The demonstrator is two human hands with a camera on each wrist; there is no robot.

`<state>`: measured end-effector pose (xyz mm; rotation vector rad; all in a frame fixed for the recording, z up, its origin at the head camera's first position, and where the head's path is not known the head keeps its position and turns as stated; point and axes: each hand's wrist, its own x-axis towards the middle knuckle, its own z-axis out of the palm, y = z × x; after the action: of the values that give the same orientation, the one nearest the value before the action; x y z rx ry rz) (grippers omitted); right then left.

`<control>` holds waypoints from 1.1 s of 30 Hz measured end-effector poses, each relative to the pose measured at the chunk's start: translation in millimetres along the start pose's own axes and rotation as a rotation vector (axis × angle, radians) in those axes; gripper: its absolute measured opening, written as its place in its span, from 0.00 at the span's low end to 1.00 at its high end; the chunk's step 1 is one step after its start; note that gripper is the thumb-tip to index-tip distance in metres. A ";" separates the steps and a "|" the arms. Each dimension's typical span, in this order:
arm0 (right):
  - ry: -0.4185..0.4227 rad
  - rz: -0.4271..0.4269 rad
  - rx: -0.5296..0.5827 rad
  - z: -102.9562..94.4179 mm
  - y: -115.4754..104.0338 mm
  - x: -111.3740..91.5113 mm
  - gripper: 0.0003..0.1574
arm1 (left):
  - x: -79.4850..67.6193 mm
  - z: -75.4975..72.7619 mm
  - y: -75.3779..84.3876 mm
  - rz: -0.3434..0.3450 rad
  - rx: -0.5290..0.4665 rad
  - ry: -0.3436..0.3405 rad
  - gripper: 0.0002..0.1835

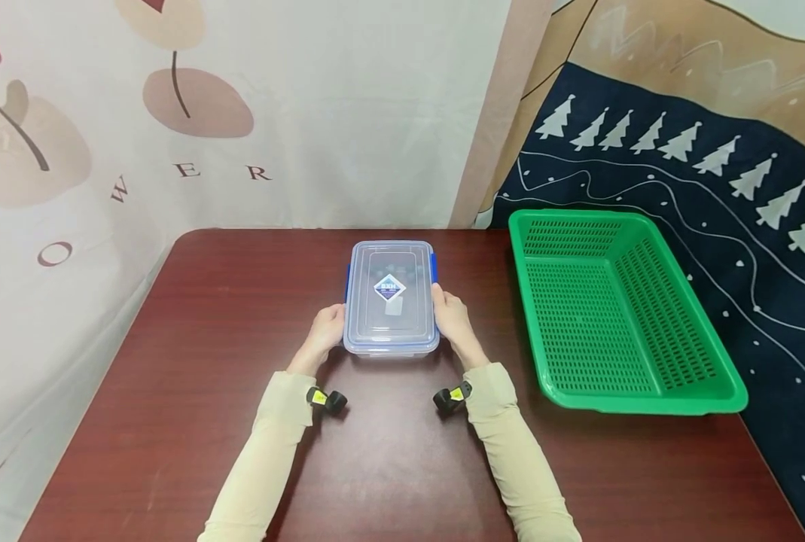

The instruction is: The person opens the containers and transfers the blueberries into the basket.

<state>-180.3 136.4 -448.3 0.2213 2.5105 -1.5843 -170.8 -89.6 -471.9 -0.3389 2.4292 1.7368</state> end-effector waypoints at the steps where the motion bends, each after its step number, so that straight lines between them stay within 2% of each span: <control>1: 0.005 -0.010 -0.016 -0.4 -1.2 0.0 0.35 | 0.8 -0.2 -1.0 -0.011 -0.037 -0.016 0.18; 3: 0.014 -0.021 -0.061 -1.6 -2.9 0.2 0.35 | 2.2 -0.2 -2.2 -0.037 -0.096 -0.037 0.18; 5: 0.016 -0.027 -0.110 -2.7 -4.2 0.5 0.34 | 3.3 -0.3 -1.8 -0.051 -0.106 -0.031 0.18; 11: 0.024 -0.036 -0.217 -3.3 -6.7 2.9 0.33 | 4.1 -2.1 1.8 -0.045 0.020 0.021 0.18; 17: 0.044 -0.045 -0.295 -2.4 2.5 5.2 0.27 | 3.4 -5.0 2.3 -0.031 0.062 0.039 0.18; 23: 0.043 -0.018 -0.231 -6.3 9.4 6.6 0.21 | 4.0 -7.8 4.4 -0.020 0.122 0.040 0.18; 25: 0.096 -0.044 -0.219 -9.3 8.8 5.1 0.18 | 2.5 -9.9 5.6 -0.015 0.137 0.056 0.16; 27: 0.175 -0.100 -0.229 -12.4 8.2 2.6 0.15 | 0.4 -12.0 7.4 0.023 0.163 0.094 0.14; 30: 0.291 -0.197 -0.273 -15.4 5.4 -2.1 0.12 | -3.1 -14.2 12.0 0.120 0.204 0.168 0.13; 33: 0.291 -0.239 -0.278 -15.2 0.9 -5.4 0.15 | -7.2 -15.1 19.2 0.210 0.232 0.197 0.12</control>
<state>-175.7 150.3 -441.5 0.1256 3.0476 -1.3346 -168.5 -97.1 -447.7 -0.2452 2.8662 1.5342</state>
